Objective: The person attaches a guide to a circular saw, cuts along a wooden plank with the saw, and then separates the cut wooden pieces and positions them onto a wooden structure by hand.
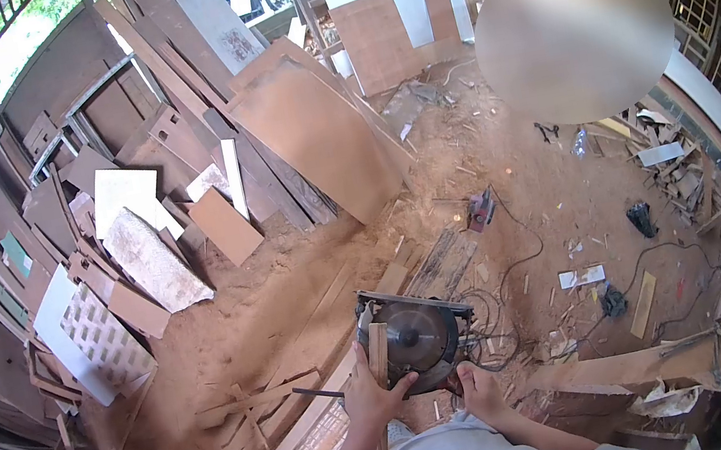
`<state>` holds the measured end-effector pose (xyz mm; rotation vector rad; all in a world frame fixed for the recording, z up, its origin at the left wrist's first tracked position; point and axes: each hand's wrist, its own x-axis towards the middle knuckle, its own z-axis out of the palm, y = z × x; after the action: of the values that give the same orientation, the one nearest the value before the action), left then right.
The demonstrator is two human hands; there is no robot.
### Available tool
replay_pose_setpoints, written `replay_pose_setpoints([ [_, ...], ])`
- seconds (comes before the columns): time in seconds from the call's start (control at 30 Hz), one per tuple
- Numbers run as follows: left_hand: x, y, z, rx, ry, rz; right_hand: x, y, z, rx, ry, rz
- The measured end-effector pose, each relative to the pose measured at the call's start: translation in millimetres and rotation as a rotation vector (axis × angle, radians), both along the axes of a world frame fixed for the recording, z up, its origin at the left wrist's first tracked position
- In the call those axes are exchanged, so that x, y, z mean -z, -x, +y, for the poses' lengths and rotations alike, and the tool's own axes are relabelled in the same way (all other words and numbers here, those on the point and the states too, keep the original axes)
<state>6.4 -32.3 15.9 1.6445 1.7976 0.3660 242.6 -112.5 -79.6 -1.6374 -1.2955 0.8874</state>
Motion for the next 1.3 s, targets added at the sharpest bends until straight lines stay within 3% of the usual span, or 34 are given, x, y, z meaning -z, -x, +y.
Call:
replay_pose_setpoints([
  [0.07,5,1,-2,-0.004,-0.011,-0.004,8,6,0,0.078,0.284,0.326],
  [0.17,16,7,-5,0.002,-0.078,0.015,-2,7,5,0.203,0.499,0.835],
  [0.27,13,7,-7,0.01,-0.078,0.014,20,-17,4,0.11,0.663,1.181],
  [0.37,-7,10,-7,0.023,-0.013,-0.059,6,17,-16,0.159,0.428,0.596],
  [0.4,-9,11,-6,0.032,-0.009,-0.07,-45,27,-25,-0.063,0.299,0.098],
  [0.5,9,15,-8,0.054,-0.124,-0.037,0,35,-35,-0.433,-0.488,-0.513],
  [0.63,16,23,-13,0.013,-0.212,-0.066,27,48,-8,-0.495,-0.432,-0.625],
  [0.73,-3,38,-26,-0.218,-0.049,-0.427,92,69,24,-0.592,-0.074,-0.954],
  [0.83,21,66,-45,-0.458,-0.021,-0.948,127,74,43,-0.604,-0.132,-1.28],
  [0.93,14,87,-87,-0.554,-0.009,-1.383,122,55,64,-0.64,-0.34,-0.913],
  [1.0,23,93,-123,-0.666,-0.034,-1.567,59,53,76,-0.677,-0.407,-0.862],
  [1.07,30,93,-154,-0.799,-0.026,-1.614,54,41,103,-0.813,-0.252,-0.882],
  [1.13,27,82,-179,-0.925,-0.054,-1.621,11,39,127,-0.879,-0.192,-0.962],
  [1.23,45,67,-220,-0.782,-0.201,-2.069,-37,45,171,-0.878,0.016,-0.932],
  [1.27,48,57,-228,-0.843,-0.227,-1.914,-45,48,183,-0.857,0.103,-0.898],
  [1.3,51,47,-236,-0.903,-0.238,-1.755,-52,47,190,-0.845,-0.052,-0.915],
])
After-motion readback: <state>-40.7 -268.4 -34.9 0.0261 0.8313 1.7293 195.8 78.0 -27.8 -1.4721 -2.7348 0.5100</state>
